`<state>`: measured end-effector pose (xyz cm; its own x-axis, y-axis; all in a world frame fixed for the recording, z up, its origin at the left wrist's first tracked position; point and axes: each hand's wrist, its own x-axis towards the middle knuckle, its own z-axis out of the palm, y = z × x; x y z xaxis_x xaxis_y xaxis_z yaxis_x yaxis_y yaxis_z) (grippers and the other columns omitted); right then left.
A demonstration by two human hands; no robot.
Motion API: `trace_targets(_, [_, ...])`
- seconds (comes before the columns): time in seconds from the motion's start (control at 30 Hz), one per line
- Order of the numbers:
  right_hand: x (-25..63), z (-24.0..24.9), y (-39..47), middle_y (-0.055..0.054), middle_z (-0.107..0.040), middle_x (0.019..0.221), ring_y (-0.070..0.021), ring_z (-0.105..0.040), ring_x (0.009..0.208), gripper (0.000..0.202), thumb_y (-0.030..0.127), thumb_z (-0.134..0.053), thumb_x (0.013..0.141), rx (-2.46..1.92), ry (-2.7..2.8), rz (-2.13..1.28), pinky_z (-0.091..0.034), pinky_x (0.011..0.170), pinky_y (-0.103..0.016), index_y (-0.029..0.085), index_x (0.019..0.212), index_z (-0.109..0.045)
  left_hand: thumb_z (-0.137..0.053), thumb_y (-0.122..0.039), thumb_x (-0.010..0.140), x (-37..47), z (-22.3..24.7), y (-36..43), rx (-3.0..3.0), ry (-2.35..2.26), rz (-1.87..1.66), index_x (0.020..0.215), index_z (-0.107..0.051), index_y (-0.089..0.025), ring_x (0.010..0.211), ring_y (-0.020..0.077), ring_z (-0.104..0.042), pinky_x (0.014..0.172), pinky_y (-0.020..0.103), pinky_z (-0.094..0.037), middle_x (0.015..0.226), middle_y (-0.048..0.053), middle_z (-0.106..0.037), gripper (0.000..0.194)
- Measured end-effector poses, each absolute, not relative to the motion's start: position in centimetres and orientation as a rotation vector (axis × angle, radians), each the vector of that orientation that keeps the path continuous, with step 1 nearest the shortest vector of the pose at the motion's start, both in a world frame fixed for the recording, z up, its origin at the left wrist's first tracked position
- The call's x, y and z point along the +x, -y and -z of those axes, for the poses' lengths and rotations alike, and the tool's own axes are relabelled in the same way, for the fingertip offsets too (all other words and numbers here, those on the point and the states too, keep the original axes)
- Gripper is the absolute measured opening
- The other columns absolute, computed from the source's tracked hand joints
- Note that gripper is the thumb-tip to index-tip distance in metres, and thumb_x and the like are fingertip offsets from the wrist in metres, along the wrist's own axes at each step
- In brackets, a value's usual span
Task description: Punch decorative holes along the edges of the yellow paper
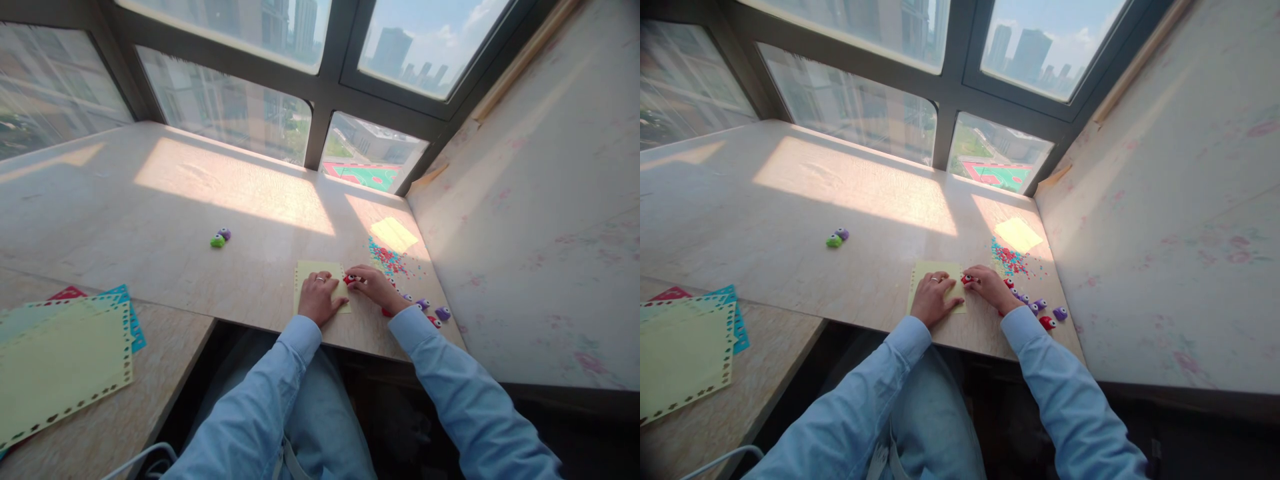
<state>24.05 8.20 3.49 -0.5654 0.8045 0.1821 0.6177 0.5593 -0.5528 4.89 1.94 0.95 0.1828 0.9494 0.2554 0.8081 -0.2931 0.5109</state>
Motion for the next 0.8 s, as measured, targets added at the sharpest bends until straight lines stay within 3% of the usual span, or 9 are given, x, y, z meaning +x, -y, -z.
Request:
trace_targets(0.33, [22.9,-3.4,-8.0,-0.003,-0.069,0.085,-0.0168,-0.066,0.074,0.017,0.020,-0.072,0.077,-1.274,2.287,-0.654,-0.052,0.070,-0.030,0.018,0.093,-0.067,-0.072,-0.047,0.077,4.8,-1.3,-1.8,2.195,-1.684,-0.776,0.103,-0.068,-0.021,0.108,0.0282,-0.051,0.091,0.042,-0.042,0.118,0.010,-0.061,0.037])
trace_targets(0.47, [23.2,-3.6,-6.9,-0.006,-0.069,0.095,-0.0167,-0.065,0.078,0.013,0.019,-0.065,0.083,-1.221,2.304,-0.620,-0.052,0.072,-0.029,0.019,0.095,-0.069,-0.069,-0.047,0.079,5.0,-1.3,-1.7,2.175,-1.674,-0.842,0.106,-0.067,-0.019,0.105,0.0275,-0.052,0.091,0.041,-0.043,0.114,0.010,-0.063,0.039])
trace_targets(0.6, [23.7,-3.9,-5.6,-0.006,-0.066,0.096,-0.0177,-0.063,0.081,0.016,0.023,-0.062,0.087,-1.210,2.305,-0.595,-0.052,0.074,-0.030,0.021,0.101,-0.071,-0.059,-0.037,0.086,5.1,-1.2,-1.6,2.115,-1.690,-0.930,0.106,-0.066,-0.018,0.103,0.0254,-0.054,0.092,0.040,-0.043,0.111,0.009,-0.066,0.028])
trace_targets(0.8, [23.8,-4.0,-4.8,-0.005,-0.064,0.093,-0.0177,-0.062,0.078,0.017,0.027,-0.059,0.090,-1.271,2.312,-0.585,-0.051,0.074,-0.031,0.022,0.103,-0.070,-0.061,-0.027,0.082,4.9,-1.3,-1.5,2.109,-1.657,-0.907,0.108,-0.065,-0.019,0.104,0.0255,-0.053,0.092,0.040,-0.043,0.111,0.007,-0.066,0.028])
